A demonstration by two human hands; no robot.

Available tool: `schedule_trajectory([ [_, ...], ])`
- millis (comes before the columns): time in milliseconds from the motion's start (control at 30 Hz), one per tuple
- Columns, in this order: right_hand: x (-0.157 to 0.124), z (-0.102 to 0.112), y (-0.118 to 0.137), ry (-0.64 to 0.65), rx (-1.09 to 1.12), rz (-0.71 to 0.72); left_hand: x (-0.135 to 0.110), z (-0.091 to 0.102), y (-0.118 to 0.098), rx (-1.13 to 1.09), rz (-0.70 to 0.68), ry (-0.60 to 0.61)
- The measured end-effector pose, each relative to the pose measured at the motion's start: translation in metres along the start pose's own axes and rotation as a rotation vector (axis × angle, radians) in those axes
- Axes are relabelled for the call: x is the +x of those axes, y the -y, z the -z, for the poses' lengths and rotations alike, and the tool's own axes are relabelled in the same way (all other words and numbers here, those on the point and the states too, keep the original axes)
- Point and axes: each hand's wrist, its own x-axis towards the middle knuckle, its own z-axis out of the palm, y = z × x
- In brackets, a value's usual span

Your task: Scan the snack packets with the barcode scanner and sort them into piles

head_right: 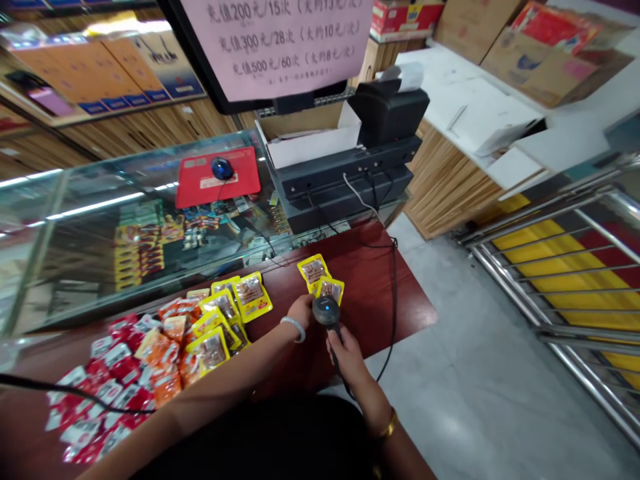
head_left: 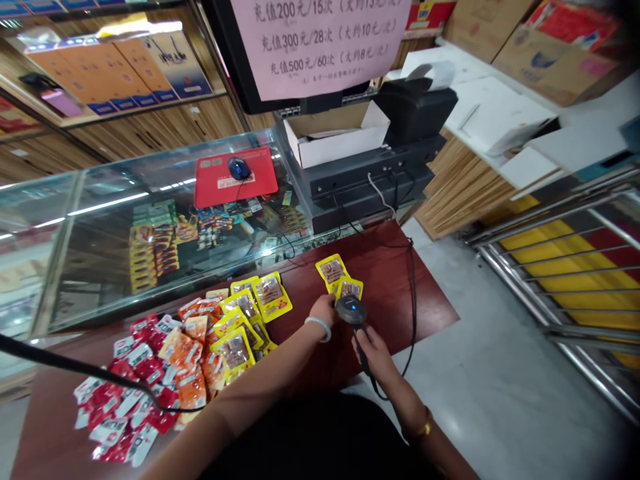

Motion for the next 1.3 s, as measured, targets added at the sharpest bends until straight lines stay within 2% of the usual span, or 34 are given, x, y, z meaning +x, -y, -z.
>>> schedule_trajectory([
  [100,0.002,-0.005,0.000,0.032,-0.026,-0.012,-0.017,0.009,0.030,-0.352,-0.076,-0.038],
  [233,0.004,-0.019,0.001,0.156,-0.066,-0.006,-0.055,0.034,0.074,-0.695,-0.093,-0.176],
  [400,0.007,-0.054,0.006,0.305,-0.141,-0.006,-0.094,0.057,0.104,-0.813,0.034,-0.318],
  [533,0.012,-0.087,0.010,0.446,-0.162,-0.013,-0.107,0.065,0.113,-0.855,0.122,-0.396],
  [667,0.017,-0.105,0.007,0.478,-0.178,-0.029,-0.112,0.075,0.114,-0.815,0.179,-0.450],
  [800,0.019,-0.104,0.003,0.456,-0.195,-0.050,-0.106,0.087,0.110,-0.696,0.213,-0.548],
  [900,0.020,-0.099,0.002,0.425,-0.199,-0.055,-0.098,0.101,0.104,-0.375,0.344,-0.582],
  [1000,0.019,-0.092,0.002,0.408,-0.178,-0.048,-0.095,0.121,0.100,0.152,0.378,-0.454],
  [1067,0.018,-0.086,0.002,0.387,-0.159,-0.046,-0.095,0.134,0.100,0.401,0.363,-0.340],
  [1133,0.017,-0.079,0.000,0.361,-0.150,-0.044,-0.095,0.144,0.099,0.530,0.356,-0.280],
  [1200,0.018,-0.071,-0.003,0.344,-0.145,-0.041,-0.091,0.148,0.096,0.604,0.351,-0.273],
  [1300,0.019,-0.059,-0.007,0.310,-0.123,-0.039,-0.079,0.143,0.083,0.625,0.310,-0.276],
])
